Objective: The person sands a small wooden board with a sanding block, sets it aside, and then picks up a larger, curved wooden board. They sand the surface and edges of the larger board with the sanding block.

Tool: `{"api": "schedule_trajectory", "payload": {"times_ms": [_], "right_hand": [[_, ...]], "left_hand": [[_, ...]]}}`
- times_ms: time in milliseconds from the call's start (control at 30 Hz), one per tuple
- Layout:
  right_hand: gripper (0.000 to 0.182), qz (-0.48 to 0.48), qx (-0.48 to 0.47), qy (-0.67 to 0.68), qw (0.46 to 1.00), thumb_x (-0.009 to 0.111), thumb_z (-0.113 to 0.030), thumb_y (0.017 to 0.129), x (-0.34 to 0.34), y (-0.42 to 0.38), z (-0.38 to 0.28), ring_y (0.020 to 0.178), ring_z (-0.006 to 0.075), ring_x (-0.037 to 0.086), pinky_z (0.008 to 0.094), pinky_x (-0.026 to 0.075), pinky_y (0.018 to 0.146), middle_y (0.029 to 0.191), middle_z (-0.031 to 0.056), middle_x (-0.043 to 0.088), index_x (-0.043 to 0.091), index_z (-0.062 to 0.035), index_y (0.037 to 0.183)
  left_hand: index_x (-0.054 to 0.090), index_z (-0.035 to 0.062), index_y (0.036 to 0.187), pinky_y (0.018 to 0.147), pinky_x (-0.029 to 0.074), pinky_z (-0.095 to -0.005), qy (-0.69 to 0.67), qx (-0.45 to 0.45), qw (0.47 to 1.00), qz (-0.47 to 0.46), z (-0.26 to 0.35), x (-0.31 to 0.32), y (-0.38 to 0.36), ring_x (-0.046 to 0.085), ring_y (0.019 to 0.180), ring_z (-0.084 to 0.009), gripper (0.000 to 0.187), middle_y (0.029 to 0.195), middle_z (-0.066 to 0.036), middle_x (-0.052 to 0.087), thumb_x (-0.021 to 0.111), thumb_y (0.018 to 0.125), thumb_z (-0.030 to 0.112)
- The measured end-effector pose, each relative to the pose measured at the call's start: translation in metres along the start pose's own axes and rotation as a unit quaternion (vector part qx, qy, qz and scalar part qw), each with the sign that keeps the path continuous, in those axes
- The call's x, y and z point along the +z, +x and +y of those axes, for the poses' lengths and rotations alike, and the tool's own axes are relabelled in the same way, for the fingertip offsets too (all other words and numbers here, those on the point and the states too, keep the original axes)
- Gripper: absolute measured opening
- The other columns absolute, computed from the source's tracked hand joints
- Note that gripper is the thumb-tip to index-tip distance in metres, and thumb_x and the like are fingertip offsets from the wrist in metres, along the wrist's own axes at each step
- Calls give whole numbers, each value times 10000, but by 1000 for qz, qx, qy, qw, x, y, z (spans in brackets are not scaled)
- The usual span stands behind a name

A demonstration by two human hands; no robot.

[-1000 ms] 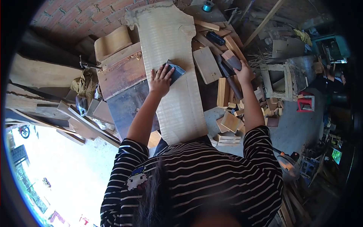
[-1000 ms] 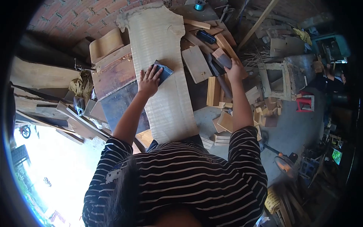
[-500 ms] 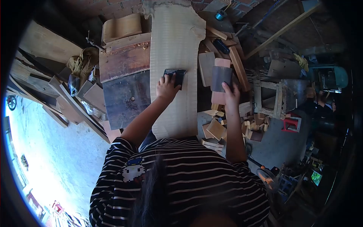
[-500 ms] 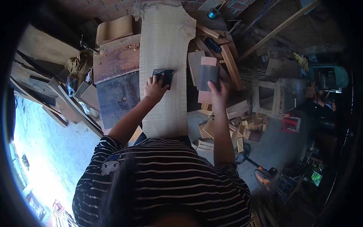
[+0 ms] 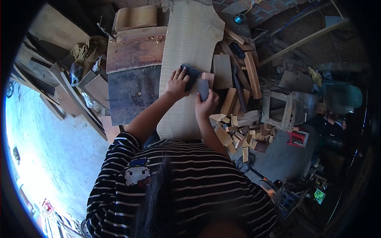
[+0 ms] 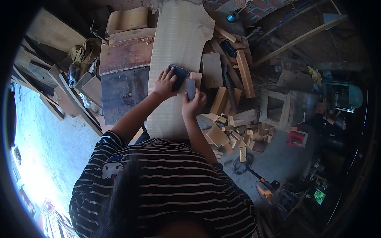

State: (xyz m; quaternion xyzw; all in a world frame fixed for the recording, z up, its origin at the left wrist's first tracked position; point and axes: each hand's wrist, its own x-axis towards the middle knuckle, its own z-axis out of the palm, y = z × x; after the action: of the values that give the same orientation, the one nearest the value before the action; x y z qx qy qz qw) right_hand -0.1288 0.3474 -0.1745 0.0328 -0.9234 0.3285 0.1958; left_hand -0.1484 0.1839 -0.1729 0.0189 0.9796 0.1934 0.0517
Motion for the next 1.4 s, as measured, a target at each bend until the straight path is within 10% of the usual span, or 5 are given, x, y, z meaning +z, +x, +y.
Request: {"api": "schedule_trajectory", "payload": {"times_ms": [300, 533, 800, 1200, 1400], "right_hand": [[544, -164, -118, -27, 979, 731, -359, 738, -8, -4, 3, 1268, 532, 288, 522, 312, 1016, 1398, 400, 185, 588, -80, 1184], [358, -198, -156, -31, 967, 716, -345, 766, -17, -5, 2, 1268, 538, 283, 514, 346, 998, 1416, 408, 121, 686, -97, 1023], [401, -237, -203, -181, 933, 673, -30, 673, -15, -7, 3, 1259, 477, 332, 452, 421, 959, 1489, 225, 187, 715, -249, 1006], [441, -191, -216, -281, 915, 649, -107, 697, -3, -22, 0, 1247, 439, 353, 496, 444, 908, 1512, 83, 216, 669, -302, 1093], [636, -179, -164, -242, 940, 658, -67, 661, -10, -16, -5, 1248, 419, 358, 468, 454, 919, 1514, 91, 206, 560, -315, 1238]], "left_hand": [[263, 172, 1438, 1153, 109, -450, -36, 49, 998, 10, -25, 0, -1, 207, 1405, -225, 1037, 1501, -37, 278, 793, 588, 440], [282, 191, 1432, 1158, 90, -442, -53, 74, 995, -30, -35, -2, 3, 161, 1418, -220, 1061, 1516, -40, 243, 809, 553, 465], [336, 201, 1404, 1169, 77, -439, 24, 148, 986, -75, -52, -23, 26, 135, 1422, -186, 1087, 1517, 10, 242, 850, 475, 435], [496, 186, 1321, 1131, -37, -542, -100, 27, 984, -147, -34, -37, 35, 181, 1410, -172, 870, 1492, -18, 305, 554, 668, 757], [590, 283, 1202, 1046, -67, -693, -20, 44, 988, -147, -31, -34, 35, 191, 1409, -152, 513, 1485, 16, 326, 693, 718, 418]]}}
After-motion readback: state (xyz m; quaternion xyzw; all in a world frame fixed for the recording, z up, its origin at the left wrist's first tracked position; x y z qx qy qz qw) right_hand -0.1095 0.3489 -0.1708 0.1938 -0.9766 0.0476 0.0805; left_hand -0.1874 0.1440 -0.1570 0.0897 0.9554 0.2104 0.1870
